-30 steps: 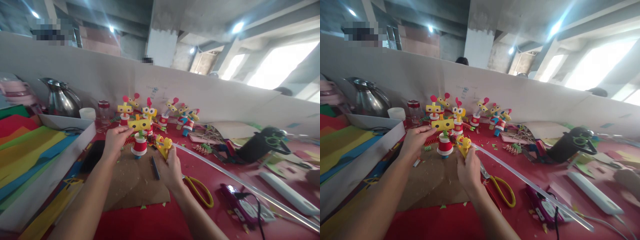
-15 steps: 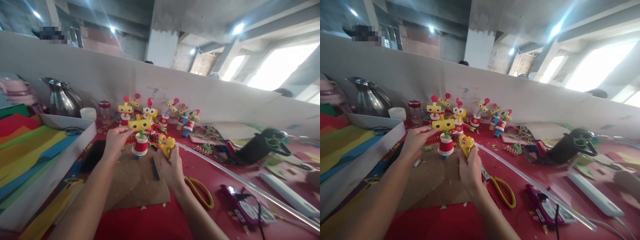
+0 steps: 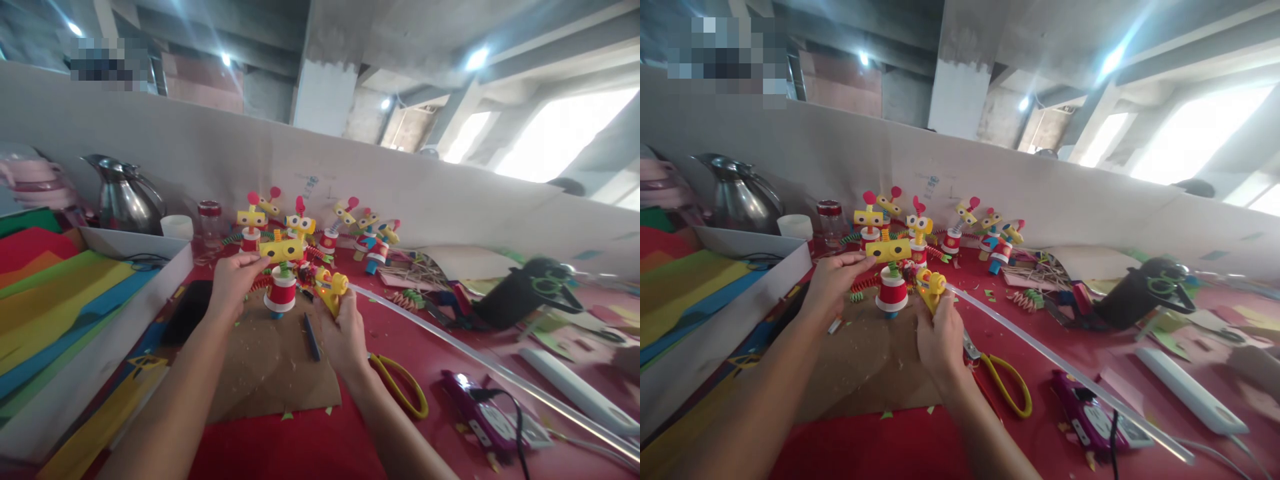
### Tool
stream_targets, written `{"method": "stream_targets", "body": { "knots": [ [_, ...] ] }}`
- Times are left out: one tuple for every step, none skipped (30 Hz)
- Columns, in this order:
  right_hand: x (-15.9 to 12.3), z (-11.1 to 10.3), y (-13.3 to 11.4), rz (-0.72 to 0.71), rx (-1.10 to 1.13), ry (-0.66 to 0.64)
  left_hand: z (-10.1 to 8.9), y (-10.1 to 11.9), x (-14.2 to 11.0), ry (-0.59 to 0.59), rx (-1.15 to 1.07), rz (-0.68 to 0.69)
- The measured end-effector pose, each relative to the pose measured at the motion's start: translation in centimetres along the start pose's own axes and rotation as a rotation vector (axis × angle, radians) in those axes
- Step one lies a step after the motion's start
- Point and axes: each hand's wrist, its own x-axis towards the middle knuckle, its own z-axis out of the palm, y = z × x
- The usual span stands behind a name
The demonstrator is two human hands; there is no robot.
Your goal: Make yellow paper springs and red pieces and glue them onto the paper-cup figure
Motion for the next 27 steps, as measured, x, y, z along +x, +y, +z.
{"method": "stream_targets", "body": {
  "knots": [
    [-0.06,0.08,0.09,-0.01,-0.009,0.005,0.04,0.03,-0.02,0.003,0.002,0.001],
    [-0.12,0.16,0.2,-0.024,-0.018,0.01,0.07,0.05,-0.04,0.005,0.002,0.001],
    [-0.19,0.23,0.31,-0.042,-0.027,0.016,0.09,0.08,-0.06,0.006,0.002,0.0],
    [-0.26,0.28,0.41,-0.058,-0.037,0.021,0.09,0.11,-0.07,0.007,0.001,-0.001],
    [-0.32,0.3,0.48,-0.07,-0.044,0.025,0.09,0.13,-0.08,0.008,0.0,-0.003],
    [-0.36,0.27,0.51,-0.076,-0.046,0.025,0.08,0.16,-0.1,0.009,-0.001,-0.004],
    [-0.4,0.22,0.52,-0.078,-0.043,0.022,0.06,0.18,-0.11,0.009,0.001,-0.007],
    [-0.42,0.13,0.49,-0.077,-0.034,0.017,0.04,0.21,-0.13,0.012,0.004,-0.011],
    [-0.44,0.03,0.44,-0.076,-0.021,0.009,0.01,0.23,-0.15,0.015,0.007,-0.014],
    [-0.44,-0.08,0.39,-0.076,-0.008,-0.002,-0.01,0.25,-0.17,0.017,0.008,-0.016],
    [-0.42,-0.18,0.34,-0.076,0.003,-0.008,-0.04,0.26,-0.19,0.018,0.008,-0.017],
    [-0.4,-0.27,0.29,-0.073,0.012,-0.01,-0.05,0.26,-0.19,0.018,0.004,-0.017],
    [-0.37,-0.34,0.26,-0.068,0.016,-0.007,-0.07,0.24,-0.19,0.015,-0.001,-0.016],
    [-0.33,-0.39,0.23,-0.059,0.018,0.002,-0.08,0.21,-0.18,0.011,-0.008,-0.014],
    [-0.29,-0.42,0.21,-0.046,0.016,0.012,-0.09,0.16,-0.16,0.006,-0.014,-0.013],
    [-0.24,-0.44,0.18,-0.033,0.013,0.02,-0.09,0.11,-0.14,0.002,-0.021,-0.013],
    [-0.19,-0.45,0.15,-0.021,0.01,0.024,-0.08,0.06,-0.11,-0.001,-0.026,-0.011],
    [-0.14,-0.44,0.11,-0.013,0.006,0.024,-0.08,0.01,-0.09,-0.002,-0.028,-0.009],
    [-0.1,-0.43,0.06,-0.008,0.003,0.021,-0.07,-0.03,-0.08,-0.004,-0.027,-0.006],
    [-0.07,-0.41,0.01,-0.007,0.003,0.014,-0.06,-0.06,-0.07,-0.004,-0.024,-0.005],
    [-0.05,-0.38,-0.03,-0.01,0.004,0.008,-0.06,-0.09,-0.07,-0.005,-0.021,-0.004],
    [-0.04,-0.35,-0.06,-0.016,0.004,0.004,-0.06,-0.1,-0.06,-0.006,-0.018,-0.005],
    [-0.02,-0.32,-0.08,-0.02,0.0,0.002,-0.06,-0.11,-0.05,-0.008,-0.018,-0.003],
    [-0.01,-0.29,-0.09,-0.023,-0.008,0.003,-0.07,-0.12,-0.05,-0.008,-0.018,-0.002],
    [0.01,-0.25,-0.08,-0.024,-0.017,0.009,-0.08,-0.12,-0.03,-0.008,-0.018,0.0],
    [0.03,-0.23,-0.07,-0.025,-0.028,0.016,-0.09,-0.11,-0.02,-0.008,-0.017,0.003],
    [0.07,-0.2,-0.05,-0.027,-0.038,0.024,-0.09,-0.1,-0.02,-0.008,-0.016,0.007]
  ]
}}
